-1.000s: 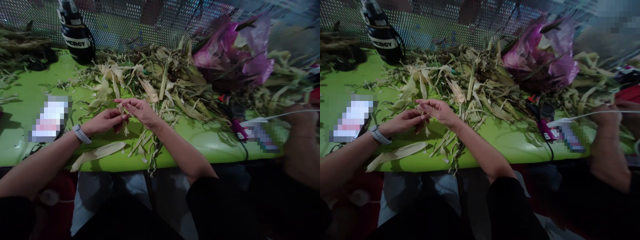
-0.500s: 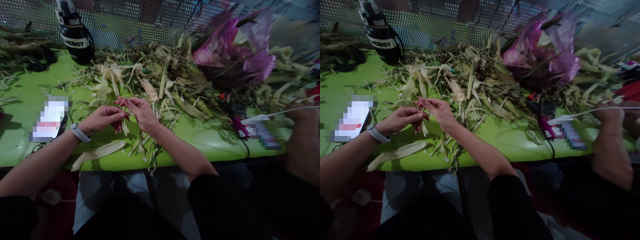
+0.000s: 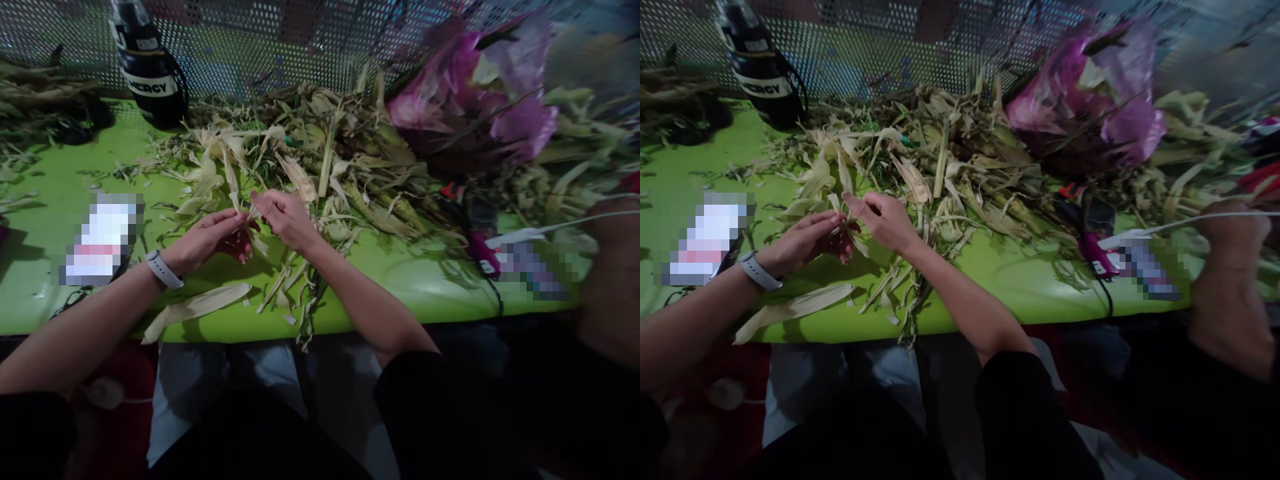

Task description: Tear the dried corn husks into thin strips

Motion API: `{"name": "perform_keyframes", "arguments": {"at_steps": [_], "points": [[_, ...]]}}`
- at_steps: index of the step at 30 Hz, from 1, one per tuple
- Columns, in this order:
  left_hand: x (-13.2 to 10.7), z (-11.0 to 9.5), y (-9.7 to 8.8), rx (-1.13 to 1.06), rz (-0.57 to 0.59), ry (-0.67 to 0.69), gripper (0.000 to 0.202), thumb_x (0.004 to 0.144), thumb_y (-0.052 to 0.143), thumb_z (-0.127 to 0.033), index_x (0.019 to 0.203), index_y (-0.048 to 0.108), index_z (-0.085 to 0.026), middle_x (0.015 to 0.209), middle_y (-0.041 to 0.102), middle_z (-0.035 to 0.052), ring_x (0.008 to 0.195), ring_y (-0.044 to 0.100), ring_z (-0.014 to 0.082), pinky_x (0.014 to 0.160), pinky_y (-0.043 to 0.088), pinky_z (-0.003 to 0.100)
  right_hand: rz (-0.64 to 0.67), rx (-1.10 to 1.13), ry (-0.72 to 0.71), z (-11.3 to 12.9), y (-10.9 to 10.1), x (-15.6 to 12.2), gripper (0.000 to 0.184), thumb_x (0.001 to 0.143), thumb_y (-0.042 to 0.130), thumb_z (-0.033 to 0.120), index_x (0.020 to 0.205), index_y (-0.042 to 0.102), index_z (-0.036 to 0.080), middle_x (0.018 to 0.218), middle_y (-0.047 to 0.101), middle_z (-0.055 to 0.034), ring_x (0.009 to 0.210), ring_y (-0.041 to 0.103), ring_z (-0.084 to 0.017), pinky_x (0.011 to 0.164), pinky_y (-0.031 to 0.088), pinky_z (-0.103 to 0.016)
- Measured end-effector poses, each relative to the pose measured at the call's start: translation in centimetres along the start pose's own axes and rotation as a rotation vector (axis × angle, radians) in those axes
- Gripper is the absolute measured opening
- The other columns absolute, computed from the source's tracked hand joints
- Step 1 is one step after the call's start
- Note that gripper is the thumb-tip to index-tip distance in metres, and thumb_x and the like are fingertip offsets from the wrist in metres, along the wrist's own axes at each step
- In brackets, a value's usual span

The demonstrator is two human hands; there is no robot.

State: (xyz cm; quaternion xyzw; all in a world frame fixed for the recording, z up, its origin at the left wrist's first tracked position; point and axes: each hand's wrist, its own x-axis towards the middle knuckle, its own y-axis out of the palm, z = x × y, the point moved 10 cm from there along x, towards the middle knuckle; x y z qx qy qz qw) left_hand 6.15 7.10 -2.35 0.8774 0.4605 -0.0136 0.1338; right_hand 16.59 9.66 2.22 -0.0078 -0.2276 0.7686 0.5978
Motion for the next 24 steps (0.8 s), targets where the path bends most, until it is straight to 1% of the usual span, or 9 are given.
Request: {"name": "perform_keyframes", "arguments": {"at_steps": [3, 6, 9, 12, 14, 15, 17, 20, 24], "points": [[0.1, -0.1, 0.6, 0.078, 0.047, -0.001, 0.037, 0.081, 0.071, -0.049, 0.091, 0.06, -0.015, 0.067, 0.07, 0.0031, 0.054, 0.066, 0.015, 0.056, 0.056, 0.027, -0.025, -0.064, -0.086, 0.7, 0.5, -0.1, 0.051, 0.09, 0.051, 0.059, 0.06, 0.039, 0.02, 0.058, 0.035, 0.0054, 0.056, 0.034, -0.008, 0.057, 0.028, -0.027], [0.2, 0.0, 0.8, 0.105, 0.053, -0.004, 0.04, 0.079, 0.071, -0.052, 0.084, 0.057, -0.015, 0.066, 0.07, 0.004, 0.054, 0.067, 0.0154, 0.056, 0.056, 0.027, -0.078, -0.067, -0.064, 0.2, 0.3, 0.0, 0.049, 0.092, 0.05, 0.055, 0.06, 0.037, 0.02, 0.057, 0.033, 0.0056, 0.056, 0.034, -0.008, 0.056, 0.028, -0.026], [0.2, 0.0, 0.0, 0.04, -0.032, 0.016, 0.037, 0.08, 0.071, -0.049, 0.089, 0.057, -0.016, 0.068, 0.07, 0.0031, 0.056, 0.068, 0.0153, 0.058, 0.057, 0.027, -0.048, -0.025, 0.027, -0.9, 0.2, 0.2, 0.05, 0.093, 0.045, 0.06, 0.063, 0.043, 0.02, 0.055, 0.038, 0.0051, 0.054, 0.038, -0.008, 0.054, 0.03, -0.025], [0.3, -0.2, -1.1, -0.04, -0.118, 0.059, 0.033, 0.083, 0.069, -0.047, 0.092, 0.058, -0.016, 0.069, 0.069, 0.0021, 0.058, 0.067, 0.0141, 0.059, 0.057, 0.026, 0.103, 0.016, 0.133, -1.7, 1.2, 0.2, 0.056, 0.092, 0.04, 0.067, 0.064, 0.048, 0.019, 0.054, 0.046, 0.003, 0.051, 0.044, -0.009, 0.052, 0.034, -0.024], [0.3, -0.6, -1.9, -0.068, -0.17, 0.112, 0.031, 0.082, 0.071, -0.045, 0.091, 0.059, -0.017, 0.069, 0.068, 0.0005, 0.058, 0.065, 0.0121, 0.058, 0.056, 0.024, 0.219, 0.049, 0.155, -1.7, 2.3, 0.0, 0.055, 0.091, 0.042, 0.067, 0.066, 0.05, 0.019, 0.056, 0.051, 0.0021, 0.05, 0.048, -0.009, 0.052, 0.038, -0.024], [0.3, -0.8, -2.3, -0.065, -0.192, 0.135, 0.031, 0.08, 0.073, -0.043, 0.09, 0.059, -0.017, 0.068, 0.067, -0.0005, 0.056, 0.064, 0.0107, 0.057, 0.055, 0.022, 0.254, 0.065, 0.143, -1.6, 2.8, -0.1, 0.052, 0.091, 0.045, 0.066, 0.069, 0.05, 0.019, 0.057, 0.052, 0.0022, 0.05, 0.049, -0.009, 0.052, 0.039, -0.024], [0.4, -1.1, -2.8, -0.031, -0.222, 0.162, 0.032, 0.078, 0.076, -0.041, 0.088, 0.06, -0.016, 0.064, 0.065, -0.0017, 0.051, 0.06, 0.0084, 0.053, 0.052, 0.019, 0.279, 0.087, 0.098, -1.2, 3.3, -0.1, 0.046, 0.092, 0.048, 0.061, 0.073, 0.05, 0.019, 0.057, 0.053, 0.0034, 0.049, 0.051, -0.009, 0.053, 0.041, -0.024], [0.6, -1.2, -3.1, 0.016, -0.252, 0.177, 0.033, 0.078, 0.076, -0.043, 0.082, 0.059, -0.016, 0.061, 0.064, -0.0012, 0.047, 0.057, 0.0079, 0.049, 0.049, 0.019, 0.265, 0.043, 0.033, -1.0, 3.6, 0.0, 0.04, 0.095, 0.046, 0.053, 0.074, 0.048, 0.02, 0.056, 0.051, 0.0049, 0.05, 0.05, -0.009, 0.056, 0.041, -0.024], [0.5, -1.5, -3.7, 0.031, -0.33, 0.199, 0.032, 0.081, 0.073, -0.042, 0.076, 0.054, -0.017, 0.059, 0.063, -0.0022, 0.045, 0.056, 0.0079, 0.046, 0.047, 0.019, 0.238, -0.045, -0.016, -0.8, 3.5, 0.0, 0.035, 0.097, 0.046, 0.043, 0.071, 0.047, 0.02, 0.053, 0.049, 0.0055, 0.051, 0.049, -0.009, 0.059, 0.04, -0.024]]}}
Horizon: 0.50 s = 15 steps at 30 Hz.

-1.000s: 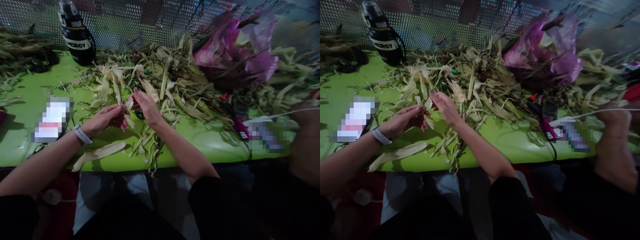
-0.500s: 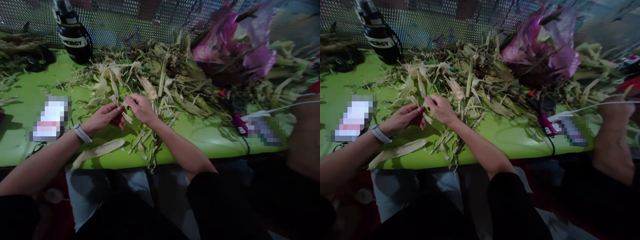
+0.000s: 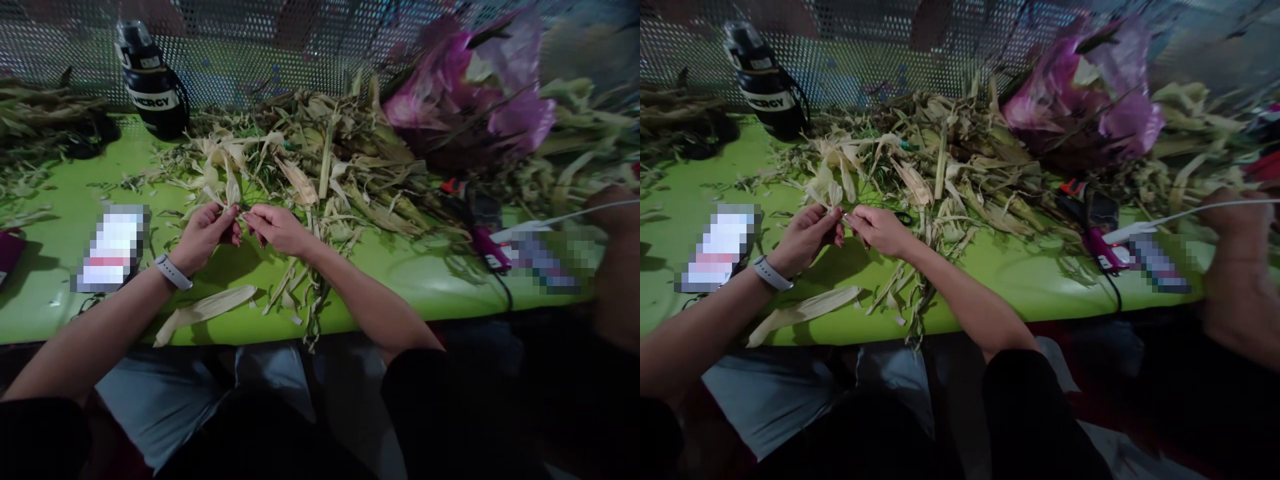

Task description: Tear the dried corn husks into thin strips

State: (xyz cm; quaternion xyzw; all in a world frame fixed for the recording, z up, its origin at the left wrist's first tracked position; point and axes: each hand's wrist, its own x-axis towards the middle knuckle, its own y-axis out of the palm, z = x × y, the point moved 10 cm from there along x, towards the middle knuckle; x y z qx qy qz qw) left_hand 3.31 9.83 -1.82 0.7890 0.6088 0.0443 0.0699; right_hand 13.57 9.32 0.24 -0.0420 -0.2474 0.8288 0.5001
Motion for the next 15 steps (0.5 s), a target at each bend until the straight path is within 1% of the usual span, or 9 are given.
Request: {"name": "perform_keyframes", "arguments": {"at_steps": [4, 7, 9, 11, 13, 15], "points": [[-0.1, -0.2, -0.4, -0.005, -0.049, -0.007, 0.028, 0.083, 0.071, -0.038, 0.078, 0.054, -0.018, 0.059, 0.063, -0.0032, 0.044, 0.056, 0.0075, 0.046, 0.047, 0.019, -0.006, 0.007, 0.005, 0.2, -0.1, 0.0, 0.035, 0.097, 0.046, 0.043, 0.071, 0.047, 0.02, 0.051, 0.049, 0.006, 0.049, 0.048, -0.009, 0.058, 0.04, -0.025], [-0.3, -0.2, -0.3, -0.026, -0.03, -0.039, 0.024, 0.085, 0.069, -0.038, 0.082, 0.056, -0.017, 0.062, 0.065, -0.0018, 0.048, 0.059, 0.0086, 0.05, 0.051, 0.019, -0.012, 0.059, 0.037, -0.3, -0.5, 0.1, 0.037, 0.095, 0.048, 0.049, 0.072, 0.049, 0.02, 0.051, 0.05, 0.0059, 0.048, 0.049, -0.009, 0.056, 0.04, -0.024], [-0.4, -0.1, 0.0, -0.063, 0.014, -0.061, 0.022, 0.088, 0.065, -0.038, 0.091, 0.06, -0.017, 0.067, 0.068, 0.0002, 0.054, 0.063, 0.0108, 0.055, 0.054, 0.021, -0.032, 0.1, 0.076, -0.9, -1.0, 0.2, 0.04, 0.093, 0.051, 0.054, 0.072, 0.051, 0.019, 0.053, 0.051, 0.0052, 0.049, 0.05, -0.01, 0.054, 0.04, -0.024], [-0.5, 0.0, 0.4, -0.093, 0.07, -0.078, 0.024, 0.09, 0.062, -0.039, 0.097, 0.061, -0.017, 0.071, 0.069, 0.0018, 0.06, 0.066, 0.0129, 0.058, 0.056, 0.024, -0.071, 0.145, 0.119, -1.5, -1.8, 0.2, 0.046, 0.091, 0.05, 0.061, 0.072, 0.052, 0.019, 0.057, 0.052, 0.0037, 0.051, 0.05, -0.009, 0.053, 0.039, -0.024], [-0.8, 0.3, 1.2, -0.09, 0.14, -0.105, 0.026, 0.089, 0.062, -0.042, 0.094, 0.06, -0.017, 0.07, 0.07, 0.0027, 0.059, 0.066, 0.0136, 0.058, 0.056, 0.025, -0.106, 0.174, 0.152, -1.8, -2.3, 0.1, 0.053, 0.09, 0.045, 0.068, 0.069, 0.051, 0.019, 0.057, 0.051, 0.0031, 0.051, 0.048, -0.009, 0.052, 0.037, -0.024], [-1.2, 0.8, 2.1, -0.055, 0.218, -0.143, 0.029, 0.087, 0.065, -0.044, 0.091, 0.06, -0.016, 0.067, 0.07, 0.0028, 0.056, 0.065, 0.0134, 0.056, 0.055, 0.024, -0.114, 0.169, 0.165, -1.7, -2.4, 0.0, 0.059, 0.088, 0.041, 0.072, 0.064, 0.048, 0.019, 0.055, 0.046, 0.0037, 0.05, 0.044, -0.008, 0.05, 0.034, -0.024]]}}
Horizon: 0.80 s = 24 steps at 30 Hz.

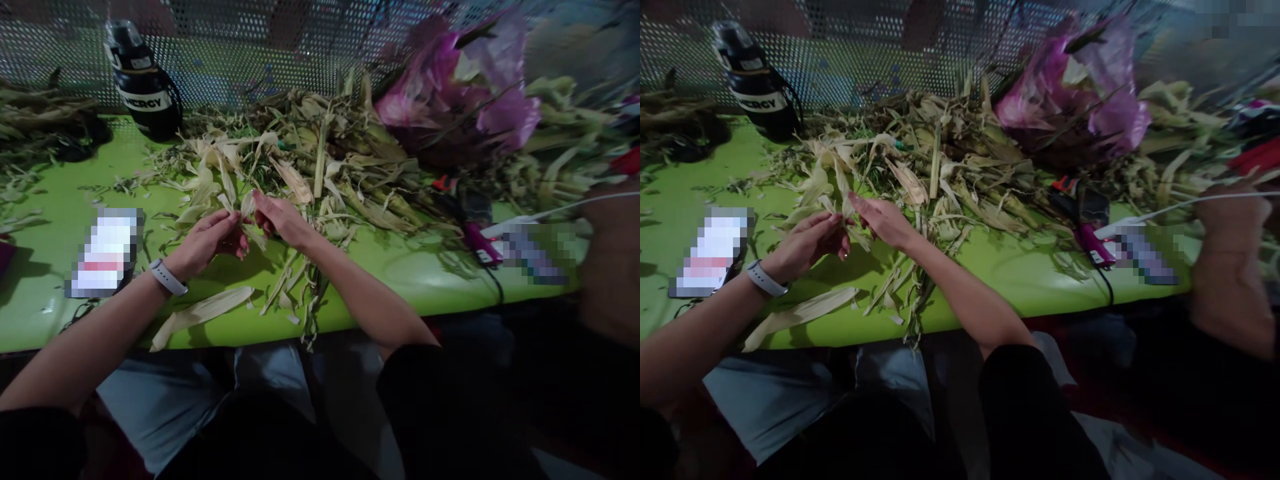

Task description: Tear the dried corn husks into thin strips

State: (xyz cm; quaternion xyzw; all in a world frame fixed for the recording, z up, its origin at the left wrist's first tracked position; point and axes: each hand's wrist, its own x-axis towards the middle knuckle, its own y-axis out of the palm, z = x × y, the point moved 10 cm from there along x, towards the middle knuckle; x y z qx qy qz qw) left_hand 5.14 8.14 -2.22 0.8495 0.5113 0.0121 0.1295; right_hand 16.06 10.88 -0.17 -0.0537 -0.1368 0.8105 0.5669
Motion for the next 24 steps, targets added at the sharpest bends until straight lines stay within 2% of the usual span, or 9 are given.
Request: {"name": "perform_keyframes", "arguments": {"at_steps": [4, 8, 10, 14, 17, 20, 24], "points": [[-0.1, 0.2, 1.2, 0.104, 0.084, -0.011, 0.034, 0.082, 0.07, -0.049, 0.09, 0.06, -0.017, 0.063, 0.068, 0.001, 0.053, 0.064, 0.0117, 0.053, 0.053, 0.021, 0.021, -0.066, -0.089, 1.2, 0.9, -0.3, 0.06, 0.085, 0.045, 0.073, 0.058, 0.042, 0.02, 0.052, 0.039, 0.005, 0.05, 0.037, -0.008, 0.051, 0.03, -0.024], [0.1, -0.5, 0.8, 0.159, 0.042, 0.058, 0.035, 0.08, 0.071, -0.049, 0.088, 0.058, -0.017, 0.062, 0.067, -0.0004, 0.051, 0.062, 0.0106, 0.054, 0.053, 0.021, -0.105, -0.132, -0.173, 1.8, 0.4, -0.4, 0.058, 0.087, 0.043, 0.072, 0.06, 0.045, 0.02, 0.053, 0.041, 0.0039, 0.053, 0.039, -0.009, 0.052, 0.032, -0.024], [0.2, -0.5, 0.6, 0.137, 0.02, 0.066, 0.035, 0.081, 0.071, -0.049, 0.088, 0.058, -0.017, 0.062, 0.067, -0.0005, 0.054, 0.063, 0.0113, 0.057, 0.055, 0.022, -0.128, -0.136, -0.154, 1.3, 0.2, -0.2, 0.058, 0.088, 0.043, 0.071, 0.061, 0.046, 0.02, 0.054, 0.043, 0.0036, 0.052, 0.04, -0.009, 0.051, 0.033, -0.024], [0.1, 0.4, 1.0, 0.02, 0.048, 0.009, 0.031, 0.086, 0.065, -0.047, 0.093, 0.058, -0.017, 0.071, 0.071, 0.0018, 0.061, 0.067, 0.014, 0.064, 0.057, 0.026, -0.068, -0.03, -0.05, 0.0, 0.3, 0.3, 0.056, 0.087, 0.046, 0.07, 0.063, 0.046, 0.02, 0.055, 0.045, 0.0043, 0.047, 0.04, -0.007, 0.048, 0.035, -0.023], [0.0, 0.6, 1.0, -0.043, 0.047, -0.02, 0.033, 0.089, 0.059, -0.05, 0.095, 0.06, -0.017, 0.072, 0.071, 0.0032, 0.062, 0.068, 0.0167, 0.062, 0.058, 0.028, -0.101, 0.021, -0.048, 0.0, -0.3, 0.3, 0.055, 0.087, 0.05, 0.068, 0.061, 0.043, 0.02, 0.054, 0.043, 0.0051, 0.046, 0.04, -0.007, 0.047, 0.035, -0.022], [0.1, 0.2, 0.5, 0.011, 0.0, 0.001, 0.032, 0.083, 0.069, -0.047, 0.085, 0.064, -0.015, 0.066, 0.067, 0.0016, 0.058, 0.065, 0.014, 0.057, 0.056, 0.025, -0.107, 0.021, -0.085, 0.5, -0.4, 0.0, 0.054, 0.086, 0.052, 0.067, 0.061, 0.043, 0.02, 0.054, 0.042, 0.0049, 0.049, 0.041, -0.007, 0.047, 0.035, -0.022], [0.0, 0.0, 0.9, 0.083, 0.021, -0.008, 0.033, 0.077, 0.077, -0.042, 0.083, 0.065, -0.012, 0.069, 0.07, 0.0045, 0.059, 0.066, 0.0129, 0.061, 0.056, 0.024, -0.092, 0.01, -0.108, 0.7, -0.1, -0.2, 0.052, 0.087, 0.052, 0.066, 0.064, 0.049, 0.02, 0.058, 0.046, 0.004, 0.052, 0.043, -0.008, 0.051, 0.038, -0.023]]}}
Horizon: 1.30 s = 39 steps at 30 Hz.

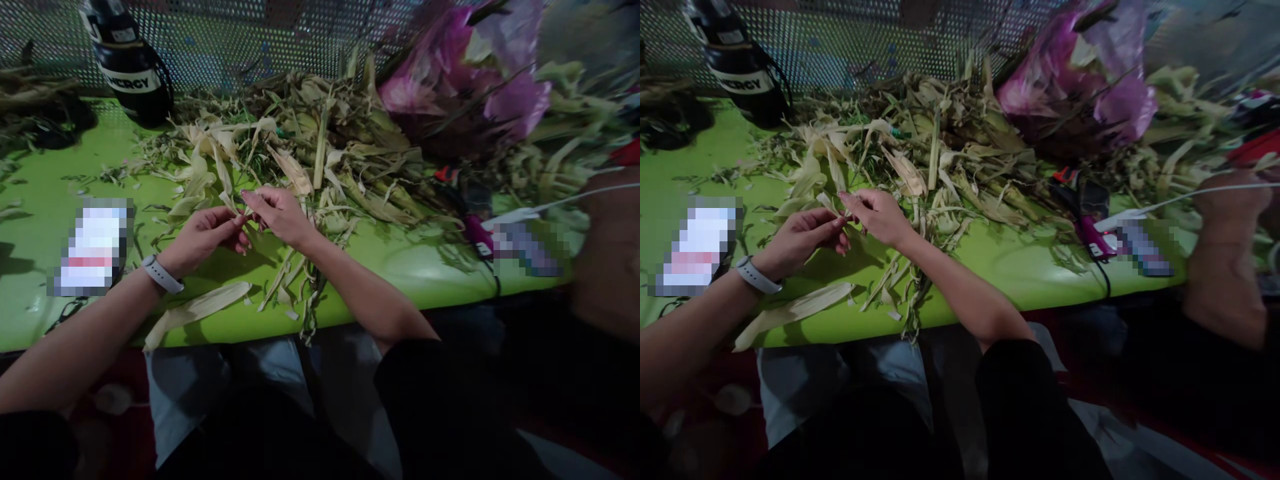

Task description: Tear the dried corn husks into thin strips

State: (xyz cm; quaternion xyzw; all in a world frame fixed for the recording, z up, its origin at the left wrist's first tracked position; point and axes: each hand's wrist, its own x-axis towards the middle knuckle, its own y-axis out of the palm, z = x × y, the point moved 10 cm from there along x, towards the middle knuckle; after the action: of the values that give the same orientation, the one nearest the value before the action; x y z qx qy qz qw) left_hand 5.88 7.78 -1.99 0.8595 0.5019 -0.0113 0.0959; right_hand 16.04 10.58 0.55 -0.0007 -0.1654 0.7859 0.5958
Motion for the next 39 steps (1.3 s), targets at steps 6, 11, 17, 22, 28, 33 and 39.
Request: {"name": "perform_keyframes", "arguments": {"at_steps": [6, 11, 17, 22, 28, 33, 39], "points": [[0.1, -0.4, -0.3, -0.197, -0.009, 0.049, 0.029, 0.08, 0.076, -0.035, 0.092, 0.059, -0.015, 0.066, 0.069, 0.0017, 0.054, 0.064, 0.0117, 0.057, 0.054, 0.023, -0.115, 0.087, -0.006, 0.2, -1.4, 0.3, 0.049, 0.093, 0.041, 0.063, 0.077, 0.056, 0.02, 0.079, 0.06, -0.0017, 0.082, 0.058, -0.013, 0.08, 0.049, -0.027], [0.3, -0.5, -0.3, -0.342, 0.021, 0.035, 0.021, 0.082, 0.073, -0.025, 0.094, 0.058, -0.017, 0.061, 0.065, -0.0022, 0.046, 0.056, 0.0078, 0.048, 0.047, 0.018, 0.157, 0.302, 0.088, -0.7, 1.7, 0.1, 0.043, 0.092, 0.049, 0.058, 0.086, 0.062, 0.018, 0.079, 0.064, -0.002, 0.075, 0.06, -0.012, 0.073, 0.052, -0.026], [-0.4, -0.3, -0.4, -0.513, -0.043, -0.113, 0.003, 0.089, 0.062, -0.016, 0.091, 0.061, -0.018, 0.058, 0.05, -0.008, 0.036, 0.036, 0.0001, 0.045, 0.038, 0.015, 0.197, 0.277, 0.07, -1.2, 2.0, 0.3, 0.027, 0.083, 0.07, 0.042, 0.092, 0.061, 0.018, 0.073, 0.057, 0.0031, 0.065, 0.053, -0.008, 0.065, 0.049, -0.021], [-0.8, -0.7, -0.7, -0.552, -0.089, -0.109, 0.005, 0.088, 0.064, -0.016, 0.09, 0.061, -0.02, 0.058, 0.043, -0.0092, 0.036, 0.03, -0.002, 0.047, 0.04, 0.015, 0.158, 0.217, 0.033, -1.4, 1.8, 0.6, 0.023, 0.082, 0.071, 0.038, 0.088, 0.06, 0.019, 0.07, 0.053, 0.0048, 0.062, 0.05, -0.008, 0.062, 0.047, -0.021], [-0.2, -0.1, -1.3, -0.505, -0.087, -0.112, 0.014, 0.085, 0.067, -0.023, 0.098, 0.063, -0.021, 0.056, 0.049, -0.0081, 0.039, 0.044, 0.0017, 0.046, 0.046, 0.016, 0.176, 0.298, 0.108, -1.9, 2.0, 0.5, 0.026, 0.086, 0.066, 0.042, 0.083, 0.058, 0.017, 0.065, 0.05, 0.0051, 0.057, 0.046, -0.007, 0.06, 0.046, -0.022], [0.2, 0.2, -2.3, -0.437, -0.18, -0.077, 0.009, 0.083, 0.069, -0.018, 0.086, 0.06, -0.017, 0.067, 0.064, -0.0038, 0.055, 0.061, 0.0055, 0.055, 0.054, 0.015, 0.136, 0.267, 0.062, -1.0, 1.1, 0.4, 0.034, 0.083, 0.068, 0.051, 0.089, 0.06, 0.019, 0.07, 0.053, 0.004, 0.059, 0.049, -0.008, 0.059, 0.046, -0.023], [0.1, 0.6, -2.1, -0.416, -0.201, -0.074, 0.013, 0.081, 0.072, -0.023, 0.088, 0.064, -0.017, 0.074, 0.066, -0.0029, 0.064, 0.064, 0.0079, 0.063, 0.056, 0.021, 0.007, 0.002, -0.184, 2.0, -0.2, 0.0, 0.038, 0.081, 0.067, 0.056, 0.09, 0.066, 0.019, 0.089, 0.066, -0.0032, 0.086, 0.061, -0.015, 0.084, 0.049, -0.031]]}}
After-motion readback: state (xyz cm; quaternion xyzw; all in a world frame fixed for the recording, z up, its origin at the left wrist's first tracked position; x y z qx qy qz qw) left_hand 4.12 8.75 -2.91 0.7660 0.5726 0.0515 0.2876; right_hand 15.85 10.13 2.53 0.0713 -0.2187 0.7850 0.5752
